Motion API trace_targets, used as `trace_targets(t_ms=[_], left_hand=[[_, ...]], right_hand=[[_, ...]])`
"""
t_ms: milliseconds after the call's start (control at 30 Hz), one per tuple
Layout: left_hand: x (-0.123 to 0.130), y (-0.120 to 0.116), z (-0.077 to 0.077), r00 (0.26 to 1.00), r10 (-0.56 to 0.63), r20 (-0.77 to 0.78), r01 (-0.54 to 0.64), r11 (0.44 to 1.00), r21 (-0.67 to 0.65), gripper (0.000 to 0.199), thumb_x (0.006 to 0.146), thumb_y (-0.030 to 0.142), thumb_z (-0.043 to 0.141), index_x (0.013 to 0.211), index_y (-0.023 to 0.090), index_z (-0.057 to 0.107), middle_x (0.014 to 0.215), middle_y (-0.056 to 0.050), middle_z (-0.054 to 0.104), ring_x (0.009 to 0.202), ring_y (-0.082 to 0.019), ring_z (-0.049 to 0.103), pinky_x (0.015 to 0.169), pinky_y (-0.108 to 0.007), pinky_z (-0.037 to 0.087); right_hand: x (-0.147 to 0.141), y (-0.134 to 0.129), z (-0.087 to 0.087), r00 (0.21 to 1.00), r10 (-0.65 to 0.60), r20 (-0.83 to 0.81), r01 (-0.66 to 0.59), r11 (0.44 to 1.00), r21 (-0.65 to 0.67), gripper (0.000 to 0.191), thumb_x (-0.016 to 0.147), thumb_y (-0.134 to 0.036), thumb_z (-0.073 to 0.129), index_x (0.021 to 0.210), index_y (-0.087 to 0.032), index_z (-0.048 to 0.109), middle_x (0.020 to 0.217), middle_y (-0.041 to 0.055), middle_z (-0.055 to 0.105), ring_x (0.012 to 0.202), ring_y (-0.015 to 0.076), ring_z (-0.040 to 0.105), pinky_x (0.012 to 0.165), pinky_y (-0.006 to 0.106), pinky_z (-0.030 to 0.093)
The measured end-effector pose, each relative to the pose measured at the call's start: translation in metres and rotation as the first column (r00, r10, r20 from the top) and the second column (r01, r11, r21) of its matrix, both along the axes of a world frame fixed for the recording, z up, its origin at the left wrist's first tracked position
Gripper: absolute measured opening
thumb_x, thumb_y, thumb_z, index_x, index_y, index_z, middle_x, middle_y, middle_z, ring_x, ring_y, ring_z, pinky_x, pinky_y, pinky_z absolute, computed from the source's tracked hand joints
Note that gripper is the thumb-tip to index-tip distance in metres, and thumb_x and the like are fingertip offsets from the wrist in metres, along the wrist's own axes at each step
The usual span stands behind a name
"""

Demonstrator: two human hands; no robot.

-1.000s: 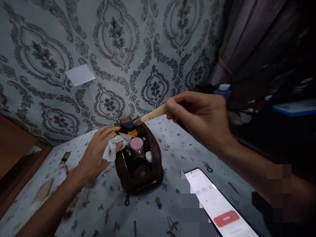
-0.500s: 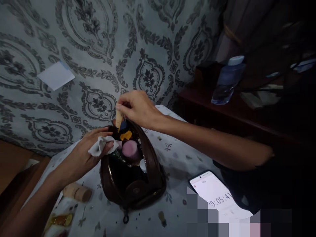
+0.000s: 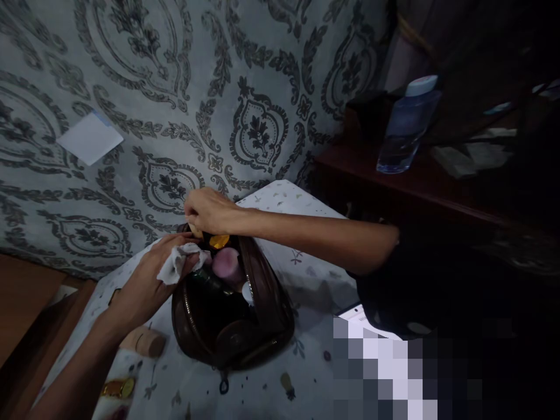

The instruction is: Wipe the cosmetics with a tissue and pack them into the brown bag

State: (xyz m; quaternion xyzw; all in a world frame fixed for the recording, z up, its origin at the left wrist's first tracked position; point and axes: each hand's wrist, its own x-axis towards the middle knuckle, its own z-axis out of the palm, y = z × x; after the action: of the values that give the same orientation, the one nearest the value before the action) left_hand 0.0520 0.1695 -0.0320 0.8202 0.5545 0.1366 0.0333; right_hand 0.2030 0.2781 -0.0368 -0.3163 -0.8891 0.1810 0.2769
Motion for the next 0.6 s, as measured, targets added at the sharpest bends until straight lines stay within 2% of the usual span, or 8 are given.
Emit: trace_targets(t_ms=[100,233,433,600], left_hand=[[-0.002,-0.001,-0.003,1.0,-0.003,0.006,0.003,1.0,0.006,0.03,0.093,0.048,0.046,0.088,0.024,0.064,0.101,-0.006,0.069,0.105,-0.027,0.062,0.092,-0.037,0.049],[0.0,-0.003,-0.004,1.0,-0.002,0.001,0.002,1.0,0.027,0.029,0.094,0.045,0.045,0.093,0.024,0.065,0.104,-0.006,0.07,0.108,-0.026,0.06,0.096,-0.038,0.046],[0.003,-0.004,-0.004,1.0,0.002,0.016,-0.003,1.0,0.016,0.032,0.095,0.046,0.044,0.085,0.023,0.063,0.097,-0.005,0.069,0.104,-0.025,0.061,0.09,-0.036,0.048],[0.0,-0.005,-0.007,0.999,-0.004,0.046,0.002,0.999,0.034,0.029,0.095,0.043,0.044,0.094,0.021,0.064,0.107,-0.007,0.069,0.107,-0.025,0.061,0.094,-0.035,0.047]], right_hand=[[-0.001,-0.003,0.001,0.998,0.019,0.066,-0.016,0.999,-0.052,0.027,0.079,-0.013,0.057,0.1,-0.016,0.073,0.094,0.0059,0.074,0.088,0.0184,0.064,0.062,0.024,0.039],[-0.004,-0.004,0.005,0.991,0.052,0.123,-0.043,0.996,-0.076,0.023,0.081,-0.015,0.059,0.098,-0.015,0.075,0.093,0.0074,0.075,0.088,0.0188,0.066,0.061,0.024,0.04],[-0.01,0.0,0.006,0.973,0.074,0.217,-0.056,0.994,-0.089,0.021,0.079,-0.014,0.063,0.095,-0.013,0.076,0.096,0.0095,0.076,0.093,0.0207,0.068,0.065,0.023,0.044],[-0.014,0.006,0.006,0.988,-0.016,0.156,0.025,0.998,-0.054,0.022,0.081,-0.014,0.061,0.097,-0.013,0.076,0.101,0.0122,0.075,0.094,0.0233,0.068,0.068,0.025,0.046]])
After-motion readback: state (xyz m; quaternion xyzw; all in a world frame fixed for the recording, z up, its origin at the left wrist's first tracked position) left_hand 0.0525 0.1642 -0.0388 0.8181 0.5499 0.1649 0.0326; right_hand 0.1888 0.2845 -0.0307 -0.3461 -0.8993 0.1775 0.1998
